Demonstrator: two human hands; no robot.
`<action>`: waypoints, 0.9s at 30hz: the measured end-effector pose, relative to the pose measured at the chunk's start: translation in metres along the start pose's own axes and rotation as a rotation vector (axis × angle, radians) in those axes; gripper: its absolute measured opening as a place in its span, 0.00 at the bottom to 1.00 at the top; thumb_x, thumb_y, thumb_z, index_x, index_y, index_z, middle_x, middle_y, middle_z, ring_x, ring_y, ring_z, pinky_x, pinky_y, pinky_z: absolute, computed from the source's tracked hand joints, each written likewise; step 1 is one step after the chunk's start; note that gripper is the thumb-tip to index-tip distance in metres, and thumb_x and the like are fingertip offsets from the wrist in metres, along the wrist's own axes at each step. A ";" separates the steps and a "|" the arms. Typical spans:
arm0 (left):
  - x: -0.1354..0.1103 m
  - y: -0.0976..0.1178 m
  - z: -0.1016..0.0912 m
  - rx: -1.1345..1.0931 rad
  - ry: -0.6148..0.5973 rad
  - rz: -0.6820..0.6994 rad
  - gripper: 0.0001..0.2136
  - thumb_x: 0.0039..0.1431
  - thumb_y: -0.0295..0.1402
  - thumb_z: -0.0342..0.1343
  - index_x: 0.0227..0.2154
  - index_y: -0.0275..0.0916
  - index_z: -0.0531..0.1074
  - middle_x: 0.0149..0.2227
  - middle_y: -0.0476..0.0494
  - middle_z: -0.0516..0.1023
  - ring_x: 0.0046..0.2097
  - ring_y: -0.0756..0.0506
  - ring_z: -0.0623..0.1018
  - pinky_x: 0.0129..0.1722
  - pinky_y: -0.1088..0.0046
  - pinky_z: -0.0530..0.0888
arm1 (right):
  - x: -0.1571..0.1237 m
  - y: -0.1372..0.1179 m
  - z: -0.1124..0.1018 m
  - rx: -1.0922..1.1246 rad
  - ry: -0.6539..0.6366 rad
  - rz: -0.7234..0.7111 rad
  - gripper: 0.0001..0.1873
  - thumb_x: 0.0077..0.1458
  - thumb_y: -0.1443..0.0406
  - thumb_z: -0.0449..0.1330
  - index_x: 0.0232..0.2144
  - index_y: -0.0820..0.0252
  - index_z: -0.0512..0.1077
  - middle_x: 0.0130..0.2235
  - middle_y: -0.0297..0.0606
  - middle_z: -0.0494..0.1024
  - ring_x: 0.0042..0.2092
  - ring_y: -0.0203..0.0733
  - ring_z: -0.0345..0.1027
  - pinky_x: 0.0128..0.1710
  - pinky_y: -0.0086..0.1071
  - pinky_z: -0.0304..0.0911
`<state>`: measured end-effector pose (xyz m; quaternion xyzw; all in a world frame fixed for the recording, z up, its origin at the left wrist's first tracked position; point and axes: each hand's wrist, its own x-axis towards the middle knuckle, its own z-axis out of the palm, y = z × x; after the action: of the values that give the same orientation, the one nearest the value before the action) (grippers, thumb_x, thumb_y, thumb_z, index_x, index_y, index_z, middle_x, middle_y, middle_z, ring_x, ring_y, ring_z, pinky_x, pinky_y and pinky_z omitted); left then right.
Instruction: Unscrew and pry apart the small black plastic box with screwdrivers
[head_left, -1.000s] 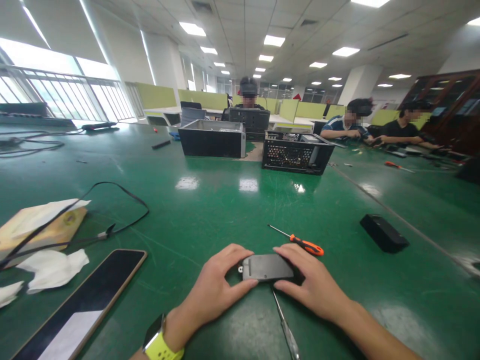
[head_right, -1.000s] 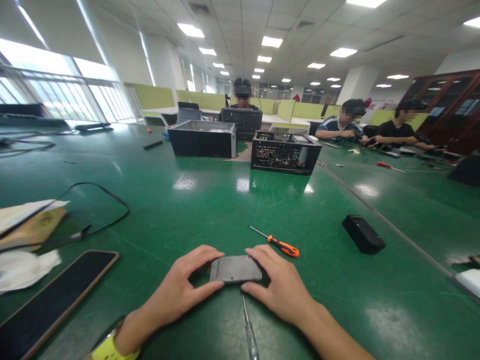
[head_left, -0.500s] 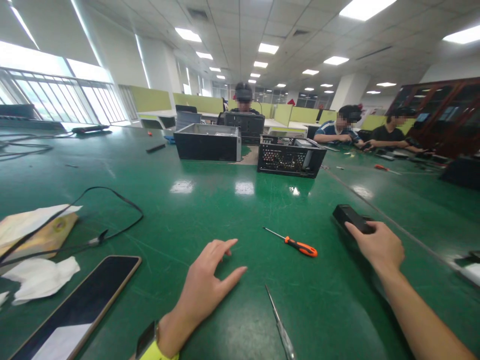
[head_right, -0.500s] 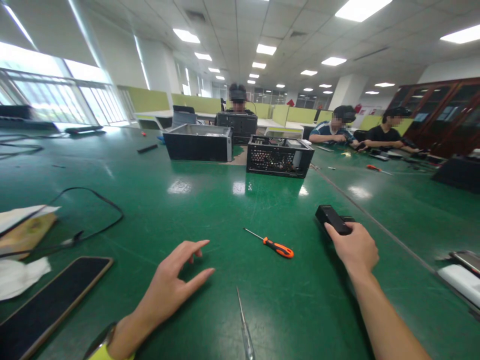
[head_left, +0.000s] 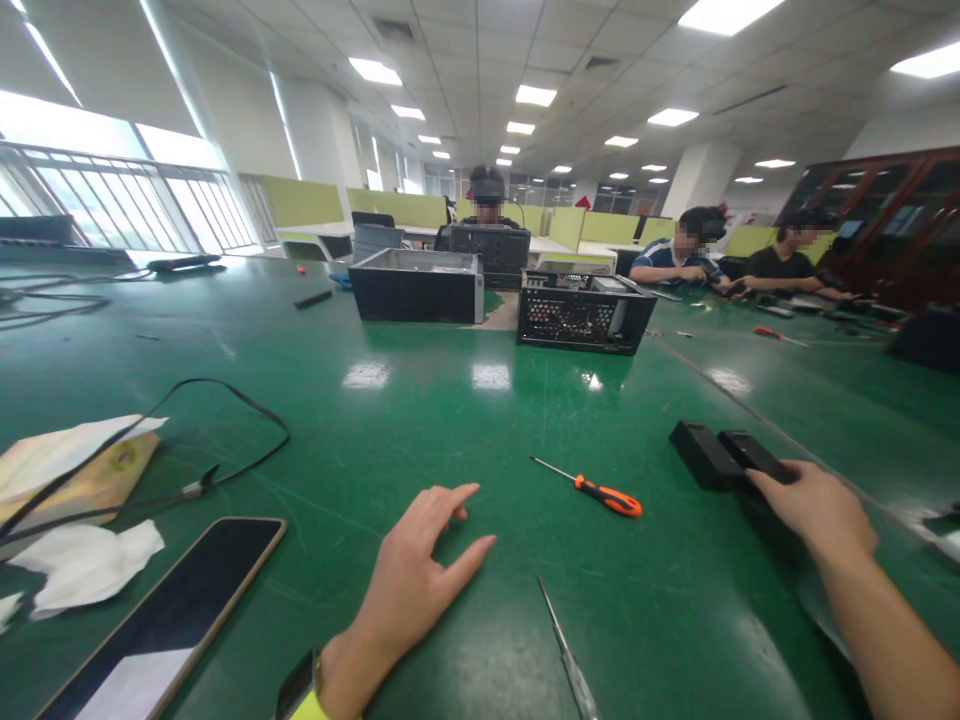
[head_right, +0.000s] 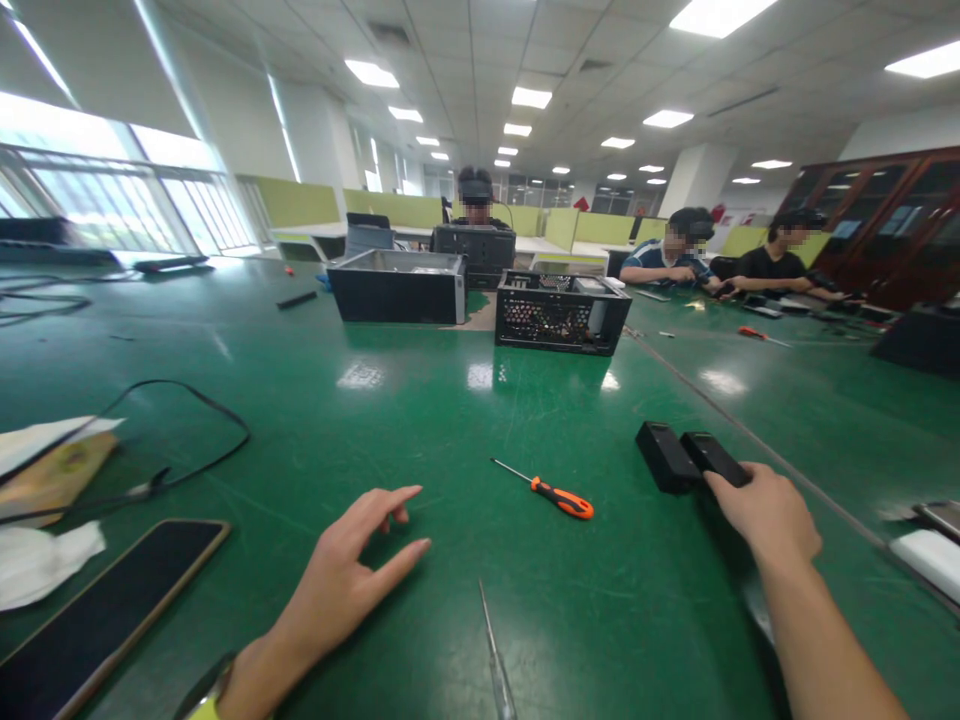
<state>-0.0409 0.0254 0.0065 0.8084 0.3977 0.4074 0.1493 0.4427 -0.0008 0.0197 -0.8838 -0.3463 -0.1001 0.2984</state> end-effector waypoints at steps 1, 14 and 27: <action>0.000 0.000 0.000 0.000 -0.004 -0.001 0.17 0.59 0.34 0.59 0.52 0.42 0.69 0.35 0.47 0.74 0.37 0.45 0.75 0.39 0.67 0.73 | 0.000 -0.001 -0.001 0.014 0.026 -0.005 0.24 0.39 0.47 0.64 0.31 0.60 0.76 0.27 0.53 0.72 0.31 0.69 0.70 0.23 0.51 0.59; -0.002 0.003 0.006 -0.001 -0.107 -0.006 0.29 0.55 0.36 0.64 0.59 0.43 0.62 0.52 0.39 0.71 0.51 0.38 0.73 0.51 0.58 0.73 | -0.158 -0.136 0.008 0.656 -0.540 -0.823 0.18 0.56 0.58 0.61 0.49 0.54 0.69 0.49 0.42 0.75 0.49 0.49 0.70 0.46 0.39 0.67; 0.001 0.007 0.004 -0.007 -0.141 -0.042 0.13 0.58 0.36 0.61 0.45 0.40 0.72 0.43 0.41 0.77 0.44 0.39 0.76 0.45 0.58 0.74 | -0.110 -0.112 0.026 0.546 -0.627 -0.651 0.17 0.45 0.54 0.68 0.35 0.56 0.77 0.37 0.41 0.78 0.40 0.52 0.68 0.44 0.46 0.63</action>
<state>-0.0341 0.0225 0.0087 0.8260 0.4018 0.3476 0.1882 0.2858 0.0191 0.0081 -0.6083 -0.6889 0.1752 0.3532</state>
